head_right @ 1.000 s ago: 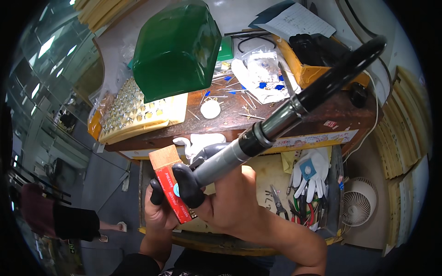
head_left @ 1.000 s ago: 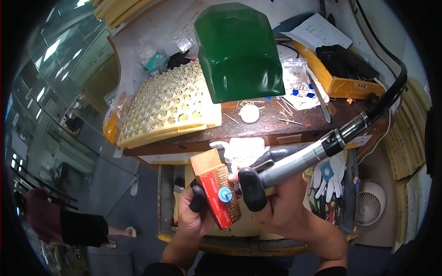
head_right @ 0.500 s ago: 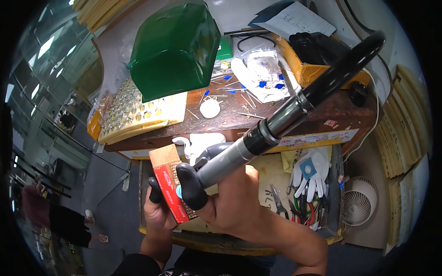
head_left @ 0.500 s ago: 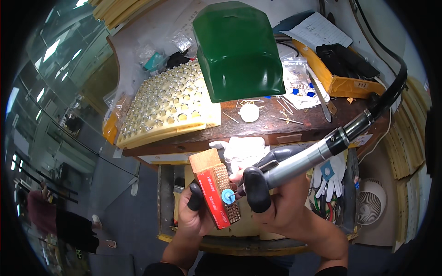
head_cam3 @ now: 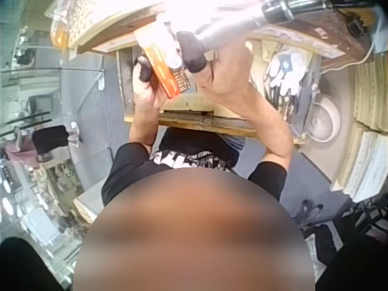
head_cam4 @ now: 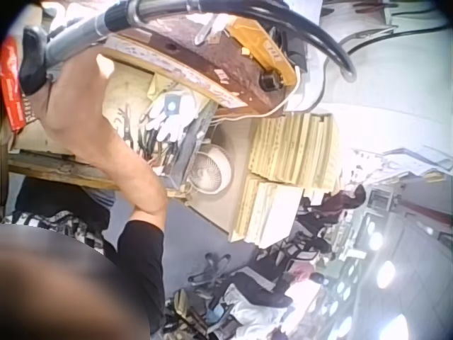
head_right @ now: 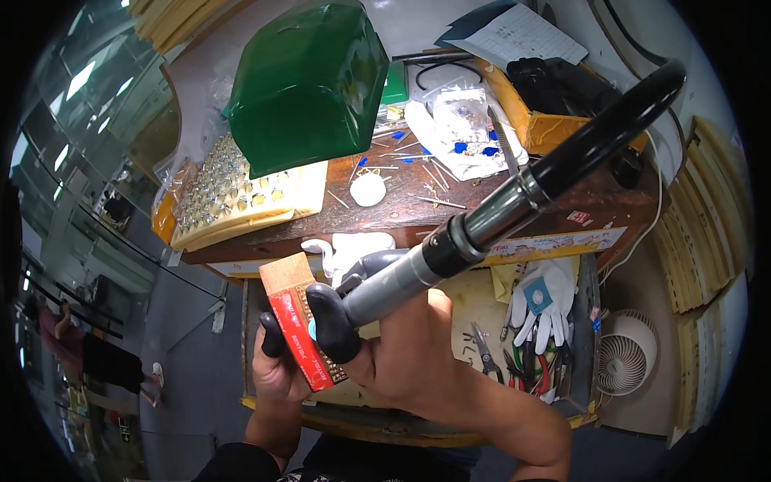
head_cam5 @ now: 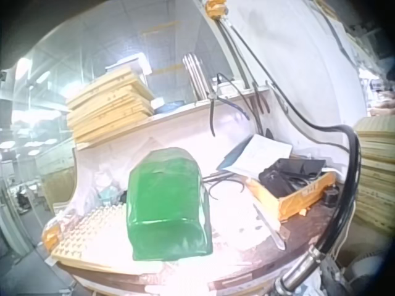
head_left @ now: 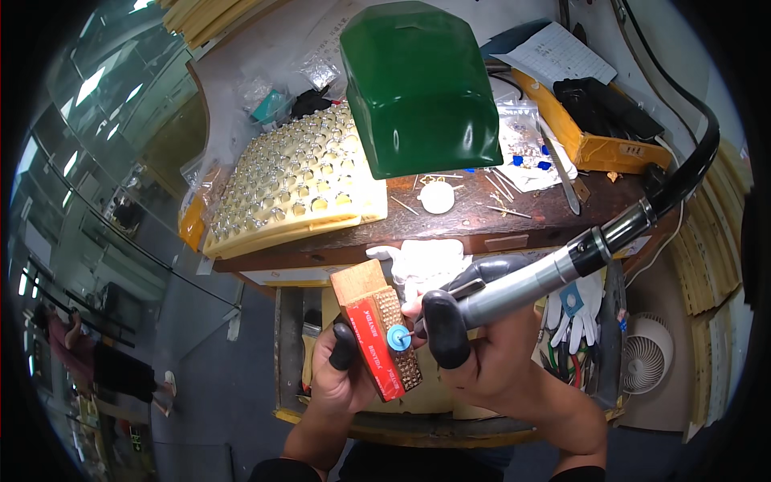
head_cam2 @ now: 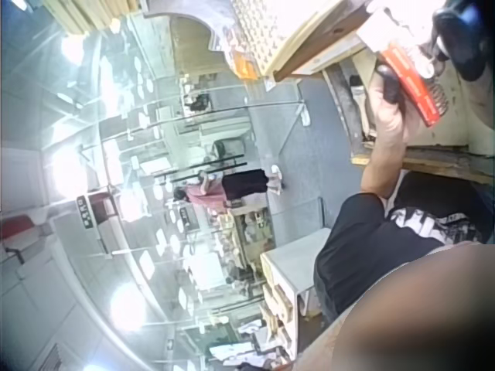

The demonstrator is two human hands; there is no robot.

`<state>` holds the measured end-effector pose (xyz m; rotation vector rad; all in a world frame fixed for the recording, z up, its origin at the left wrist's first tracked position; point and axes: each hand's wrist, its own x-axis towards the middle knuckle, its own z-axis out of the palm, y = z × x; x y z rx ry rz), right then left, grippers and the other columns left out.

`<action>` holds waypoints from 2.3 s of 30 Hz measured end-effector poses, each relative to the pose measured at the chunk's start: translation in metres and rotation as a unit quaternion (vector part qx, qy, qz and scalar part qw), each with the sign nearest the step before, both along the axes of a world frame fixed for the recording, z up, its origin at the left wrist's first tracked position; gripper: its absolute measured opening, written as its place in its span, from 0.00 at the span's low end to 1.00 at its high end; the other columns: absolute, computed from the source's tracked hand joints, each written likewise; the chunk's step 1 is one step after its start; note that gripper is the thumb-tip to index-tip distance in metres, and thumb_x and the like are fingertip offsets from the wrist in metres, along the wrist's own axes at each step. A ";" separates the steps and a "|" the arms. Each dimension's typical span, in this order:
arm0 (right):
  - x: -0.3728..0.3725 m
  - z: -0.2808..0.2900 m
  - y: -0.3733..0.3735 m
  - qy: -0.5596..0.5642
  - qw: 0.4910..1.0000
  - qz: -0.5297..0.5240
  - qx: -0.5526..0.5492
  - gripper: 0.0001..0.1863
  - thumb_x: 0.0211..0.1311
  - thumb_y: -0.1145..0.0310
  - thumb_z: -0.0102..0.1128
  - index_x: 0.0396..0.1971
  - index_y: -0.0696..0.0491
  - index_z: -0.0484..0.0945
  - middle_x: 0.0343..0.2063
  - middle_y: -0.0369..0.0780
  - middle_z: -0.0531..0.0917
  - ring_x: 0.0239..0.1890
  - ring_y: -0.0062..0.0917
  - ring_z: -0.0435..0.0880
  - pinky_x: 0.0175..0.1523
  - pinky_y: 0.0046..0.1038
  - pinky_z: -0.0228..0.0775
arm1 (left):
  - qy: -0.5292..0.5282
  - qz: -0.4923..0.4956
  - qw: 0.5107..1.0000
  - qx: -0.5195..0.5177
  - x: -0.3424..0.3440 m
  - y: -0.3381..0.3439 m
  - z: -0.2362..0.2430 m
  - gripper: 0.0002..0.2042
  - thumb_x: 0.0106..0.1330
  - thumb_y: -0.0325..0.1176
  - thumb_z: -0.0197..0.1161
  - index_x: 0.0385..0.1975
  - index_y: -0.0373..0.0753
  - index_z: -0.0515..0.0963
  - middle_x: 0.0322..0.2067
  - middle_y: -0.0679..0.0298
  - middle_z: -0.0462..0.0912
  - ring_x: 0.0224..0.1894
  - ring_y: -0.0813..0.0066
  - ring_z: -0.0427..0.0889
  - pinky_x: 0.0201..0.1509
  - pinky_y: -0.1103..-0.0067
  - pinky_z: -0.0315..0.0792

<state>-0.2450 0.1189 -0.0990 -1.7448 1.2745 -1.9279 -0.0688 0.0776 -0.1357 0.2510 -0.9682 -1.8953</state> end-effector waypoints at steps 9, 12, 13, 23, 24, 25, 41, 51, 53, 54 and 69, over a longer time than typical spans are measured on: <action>-0.003 -0.004 0.002 0.033 0.999 0.004 0.004 0.13 0.58 0.62 0.66 0.33 0.54 0.74 0.25 0.38 0.77 0.24 0.30 0.79 0.29 0.30 0.69 | 0.003 -0.008 1.000 0.000 0.001 -0.001 -0.003 0.27 0.71 0.43 0.54 0.61 0.28 0.63 0.59 0.44 0.70 0.59 0.50 0.74 0.62 0.50 0.69; -0.004 -0.003 0.001 0.039 0.999 0.002 -0.013 0.13 0.58 0.62 0.66 0.34 0.55 0.74 0.27 0.38 0.77 0.25 0.30 0.79 0.30 0.30 0.69 | 0.001 -0.007 1.000 -0.004 0.000 0.000 -0.001 0.27 0.71 0.43 0.54 0.62 0.28 0.63 0.59 0.43 0.70 0.59 0.50 0.73 0.62 0.50 0.68; -0.004 -0.001 0.001 0.039 0.999 0.002 -0.012 0.13 0.58 0.62 0.66 0.34 0.55 0.74 0.27 0.38 0.77 0.25 0.30 0.79 0.30 0.30 0.69 | 0.002 -0.008 1.000 -0.008 -0.001 0.000 0.000 0.27 0.71 0.43 0.54 0.62 0.28 0.63 0.59 0.43 0.70 0.60 0.50 0.73 0.62 0.50 0.68; -0.003 0.004 0.002 0.019 1.000 -0.005 -0.011 0.12 0.65 0.67 0.56 0.30 0.59 0.84 0.21 0.38 0.82 0.24 0.20 0.84 0.29 0.21 0.73 | -0.052 0.007 0.998 -0.041 -0.002 0.001 0.003 0.31 0.73 0.51 0.46 0.64 0.29 0.59 0.58 0.49 0.71 0.59 0.59 0.74 0.64 0.64 0.69; -0.003 0.004 0.002 0.001 1.000 -0.004 -0.006 0.11 0.65 0.68 0.56 0.30 0.59 0.84 0.21 0.38 0.82 0.24 0.19 0.84 0.29 0.20 0.73 | -0.050 0.002 0.998 -0.039 -0.003 0.002 0.005 0.31 0.73 0.51 0.46 0.64 0.29 0.59 0.58 0.49 0.71 0.59 0.60 0.74 0.64 0.64 0.69; -0.003 0.004 0.002 0.001 1.000 -0.004 -0.005 0.11 0.65 0.68 0.56 0.30 0.59 0.84 0.21 0.38 0.82 0.24 0.19 0.84 0.29 0.20 0.73 | -0.047 -0.003 0.998 -0.037 -0.004 0.002 0.006 0.31 0.73 0.51 0.46 0.64 0.28 0.59 0.58 0.49 0.71 0.59 0.60 0.74 0.64 0.64 0.69; -0.005 0.006 0.004 0.043 0.999 -0.008 0.010 0.10 0.65 0.69 0.56 0.31 0.59 0.84 0.24 0.39 0.83 0.24 0.20 0.84 0.30 0.21 0.74 | -0.010 -0.004 1.000 -0.012 -0.002 0.001 0.004 0.29 0.71 0.45 0.53 0.62 0.25 0.61 0.57 0.43 0.71 0.56 0.51 0.76 0.60 0.53 0.71; -0.007 0.005 0.006 0.048 0.999 -0.004 0.014 0.12 0.65 0.66 0.57 0.33 0.59 0.84 0.25 0.39 0.83 0.25 0.20 0.84 0.30 0.20 0.75 | -0.051 -0.001 0.998 -0.043 -0.003 0.003 0.006 0.32 0.73 0.52 0.47 0.64 0.29 0.59 0.58 0.49 0.71 0.59 0.60 0.74 0.64 0.64 0.68; -0.007 0.005 0.004 0.045 0.999 -0.004 0.012 0.12 0.65 0.66 0.57 0.33 0.59 0.84 0.24 0.39 0.83 0.25 0.20 0.84 0.30 0.20 0.75 | -0.051 -0.003 0.998 -0.044 -0.003 0.001 0.006 0.31 0.73 0.51 0.47 0.64 0.29 0.59 0.58 0.50 0.71 0.59 0.60 0.74 0.64 0.64 0.68; -0.006 0.006 0.003 0.042 0.999 -0.003 0.009 0.12 0.65 0.66 0.57 0.33 0.59 0.84 0.24 0.39 0.83 0.25 0.20 0.84 0.30 0.21 0.75 | -0.050 -0.006 0.998 -0.041 -0.003 0.001 0.006 0.31 0.73 0.52 0.47 0.64 0.29 0.59 0.58 0.50 0.71 0.59 0.60 0.74 0.64 0.64 0.68; -0.008 0.010 0.006 0.053 0.998 -0.018 0.028 0.10 0.63 0.68 0.57 0.32 0.57 0.85 0.23 0.39 0.83 0.25 0.21 0.84 0.32 0.22 0.74 | -0.016 0.002 1.000 -0.015 0.001 0.000 0.002 0.31 0.71 0.47 0.52 0.63 0.28 0.59 0.58 0.45 0.71 0.59 0.54 0.74 0.64 0.57 0.68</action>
